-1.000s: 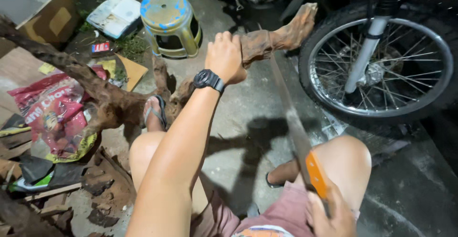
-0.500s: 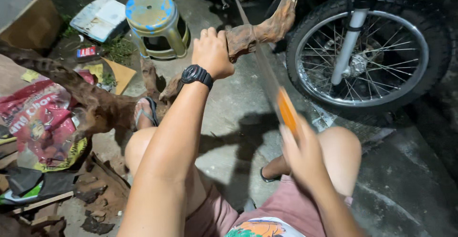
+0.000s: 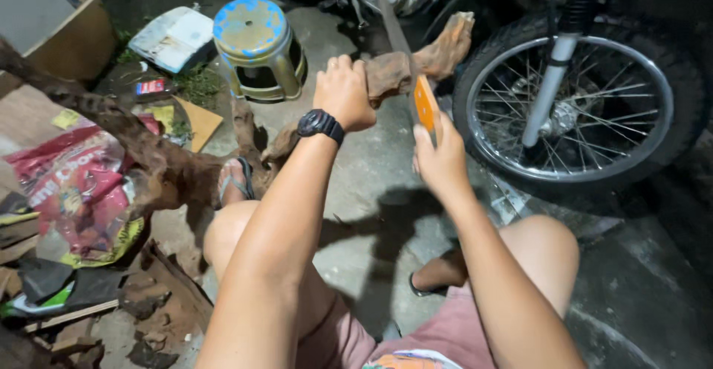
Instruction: The person sits on the ground and uses a hand saw to cut a piece of driftwood held between their legs. They maintain a steady sawing motion throughout the clip, working on the same section of the wood.
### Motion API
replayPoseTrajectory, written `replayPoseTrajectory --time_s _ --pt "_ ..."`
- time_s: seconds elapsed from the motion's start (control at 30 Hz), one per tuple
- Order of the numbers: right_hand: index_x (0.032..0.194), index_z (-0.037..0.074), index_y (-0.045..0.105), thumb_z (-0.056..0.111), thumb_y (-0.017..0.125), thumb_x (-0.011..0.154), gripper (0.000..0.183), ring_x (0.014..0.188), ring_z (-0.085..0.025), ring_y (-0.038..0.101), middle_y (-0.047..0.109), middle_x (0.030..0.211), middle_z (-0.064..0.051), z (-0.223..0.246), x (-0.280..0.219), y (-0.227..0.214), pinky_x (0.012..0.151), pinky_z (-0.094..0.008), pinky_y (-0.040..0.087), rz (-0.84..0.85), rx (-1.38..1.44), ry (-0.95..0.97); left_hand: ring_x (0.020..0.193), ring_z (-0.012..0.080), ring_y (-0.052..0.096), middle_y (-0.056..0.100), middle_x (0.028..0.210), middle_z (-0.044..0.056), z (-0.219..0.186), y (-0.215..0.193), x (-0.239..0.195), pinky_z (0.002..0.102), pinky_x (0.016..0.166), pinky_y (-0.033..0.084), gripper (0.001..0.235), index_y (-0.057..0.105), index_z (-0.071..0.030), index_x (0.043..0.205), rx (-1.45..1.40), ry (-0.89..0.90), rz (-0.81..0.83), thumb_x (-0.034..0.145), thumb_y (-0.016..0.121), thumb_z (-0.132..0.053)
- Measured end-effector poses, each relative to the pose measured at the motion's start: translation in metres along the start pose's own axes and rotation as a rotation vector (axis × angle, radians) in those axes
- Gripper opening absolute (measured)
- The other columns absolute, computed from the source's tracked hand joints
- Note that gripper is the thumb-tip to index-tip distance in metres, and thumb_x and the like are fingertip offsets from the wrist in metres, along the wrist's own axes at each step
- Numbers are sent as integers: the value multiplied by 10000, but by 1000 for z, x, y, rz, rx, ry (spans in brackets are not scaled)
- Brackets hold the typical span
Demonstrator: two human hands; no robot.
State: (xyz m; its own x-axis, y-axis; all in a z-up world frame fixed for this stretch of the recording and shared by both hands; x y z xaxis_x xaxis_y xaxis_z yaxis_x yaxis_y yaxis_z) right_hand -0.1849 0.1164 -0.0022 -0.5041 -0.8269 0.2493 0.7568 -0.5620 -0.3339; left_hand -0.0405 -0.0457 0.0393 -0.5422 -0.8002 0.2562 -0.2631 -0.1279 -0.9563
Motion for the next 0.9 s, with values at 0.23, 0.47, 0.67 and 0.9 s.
replayPoseTrajectory --time_s 0.23,0.47,0.67,0.9 --pt "1206 38 764 180 461 1029 379 851 -228 934 985 841 -114 68 -204 -101 913 -320 651 192 -5 447 1159 419 583 602 1229 177 5 11 6 545 923 535 695 633 -81 1239 49 5 -16 651 840 -388" --pt "1387 56 686 200 657 1055 363 1050 -312 746 770 1098 -178 -9 -66 -31 925 -446 559 -26 -195 77 1168 411 571 584 1201 163 4 1 0 559 890 546 555 628 -61 1198 -12 11 -24 707 758 -286" --pt "1342 41 701 96 670 1071 278 558 -262 702 668 698 -159 -7 -50 -15 464 -392 586 -35 -24 79 1191 375 558 561 1173 120 8 3 4 555 915 542 535 626 -83 1231 -1 -10 -14 782 742 -350" --pt "1347 253 786 230 754 930 419 508 -196 794 783 557 -53 -12 -231 -133 550 -326 636 -19 -302 415 1189 392 551 552 1180 137 8 15 6 560 915 540 627 619 -46 1256 -26 11 5 741 790 -359"
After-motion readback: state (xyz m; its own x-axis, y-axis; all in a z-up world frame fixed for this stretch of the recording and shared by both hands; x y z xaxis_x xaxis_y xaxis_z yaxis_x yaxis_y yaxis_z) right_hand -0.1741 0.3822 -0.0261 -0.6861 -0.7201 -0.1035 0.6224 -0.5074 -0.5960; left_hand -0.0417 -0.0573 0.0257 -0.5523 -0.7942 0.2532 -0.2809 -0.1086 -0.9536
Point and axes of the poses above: each hand's wrist, its own x-axis towards the middle knuckle, its own y-axis out of the palm, z = x × y, the point moved 7 cm from there along x, towards the middle knuckle
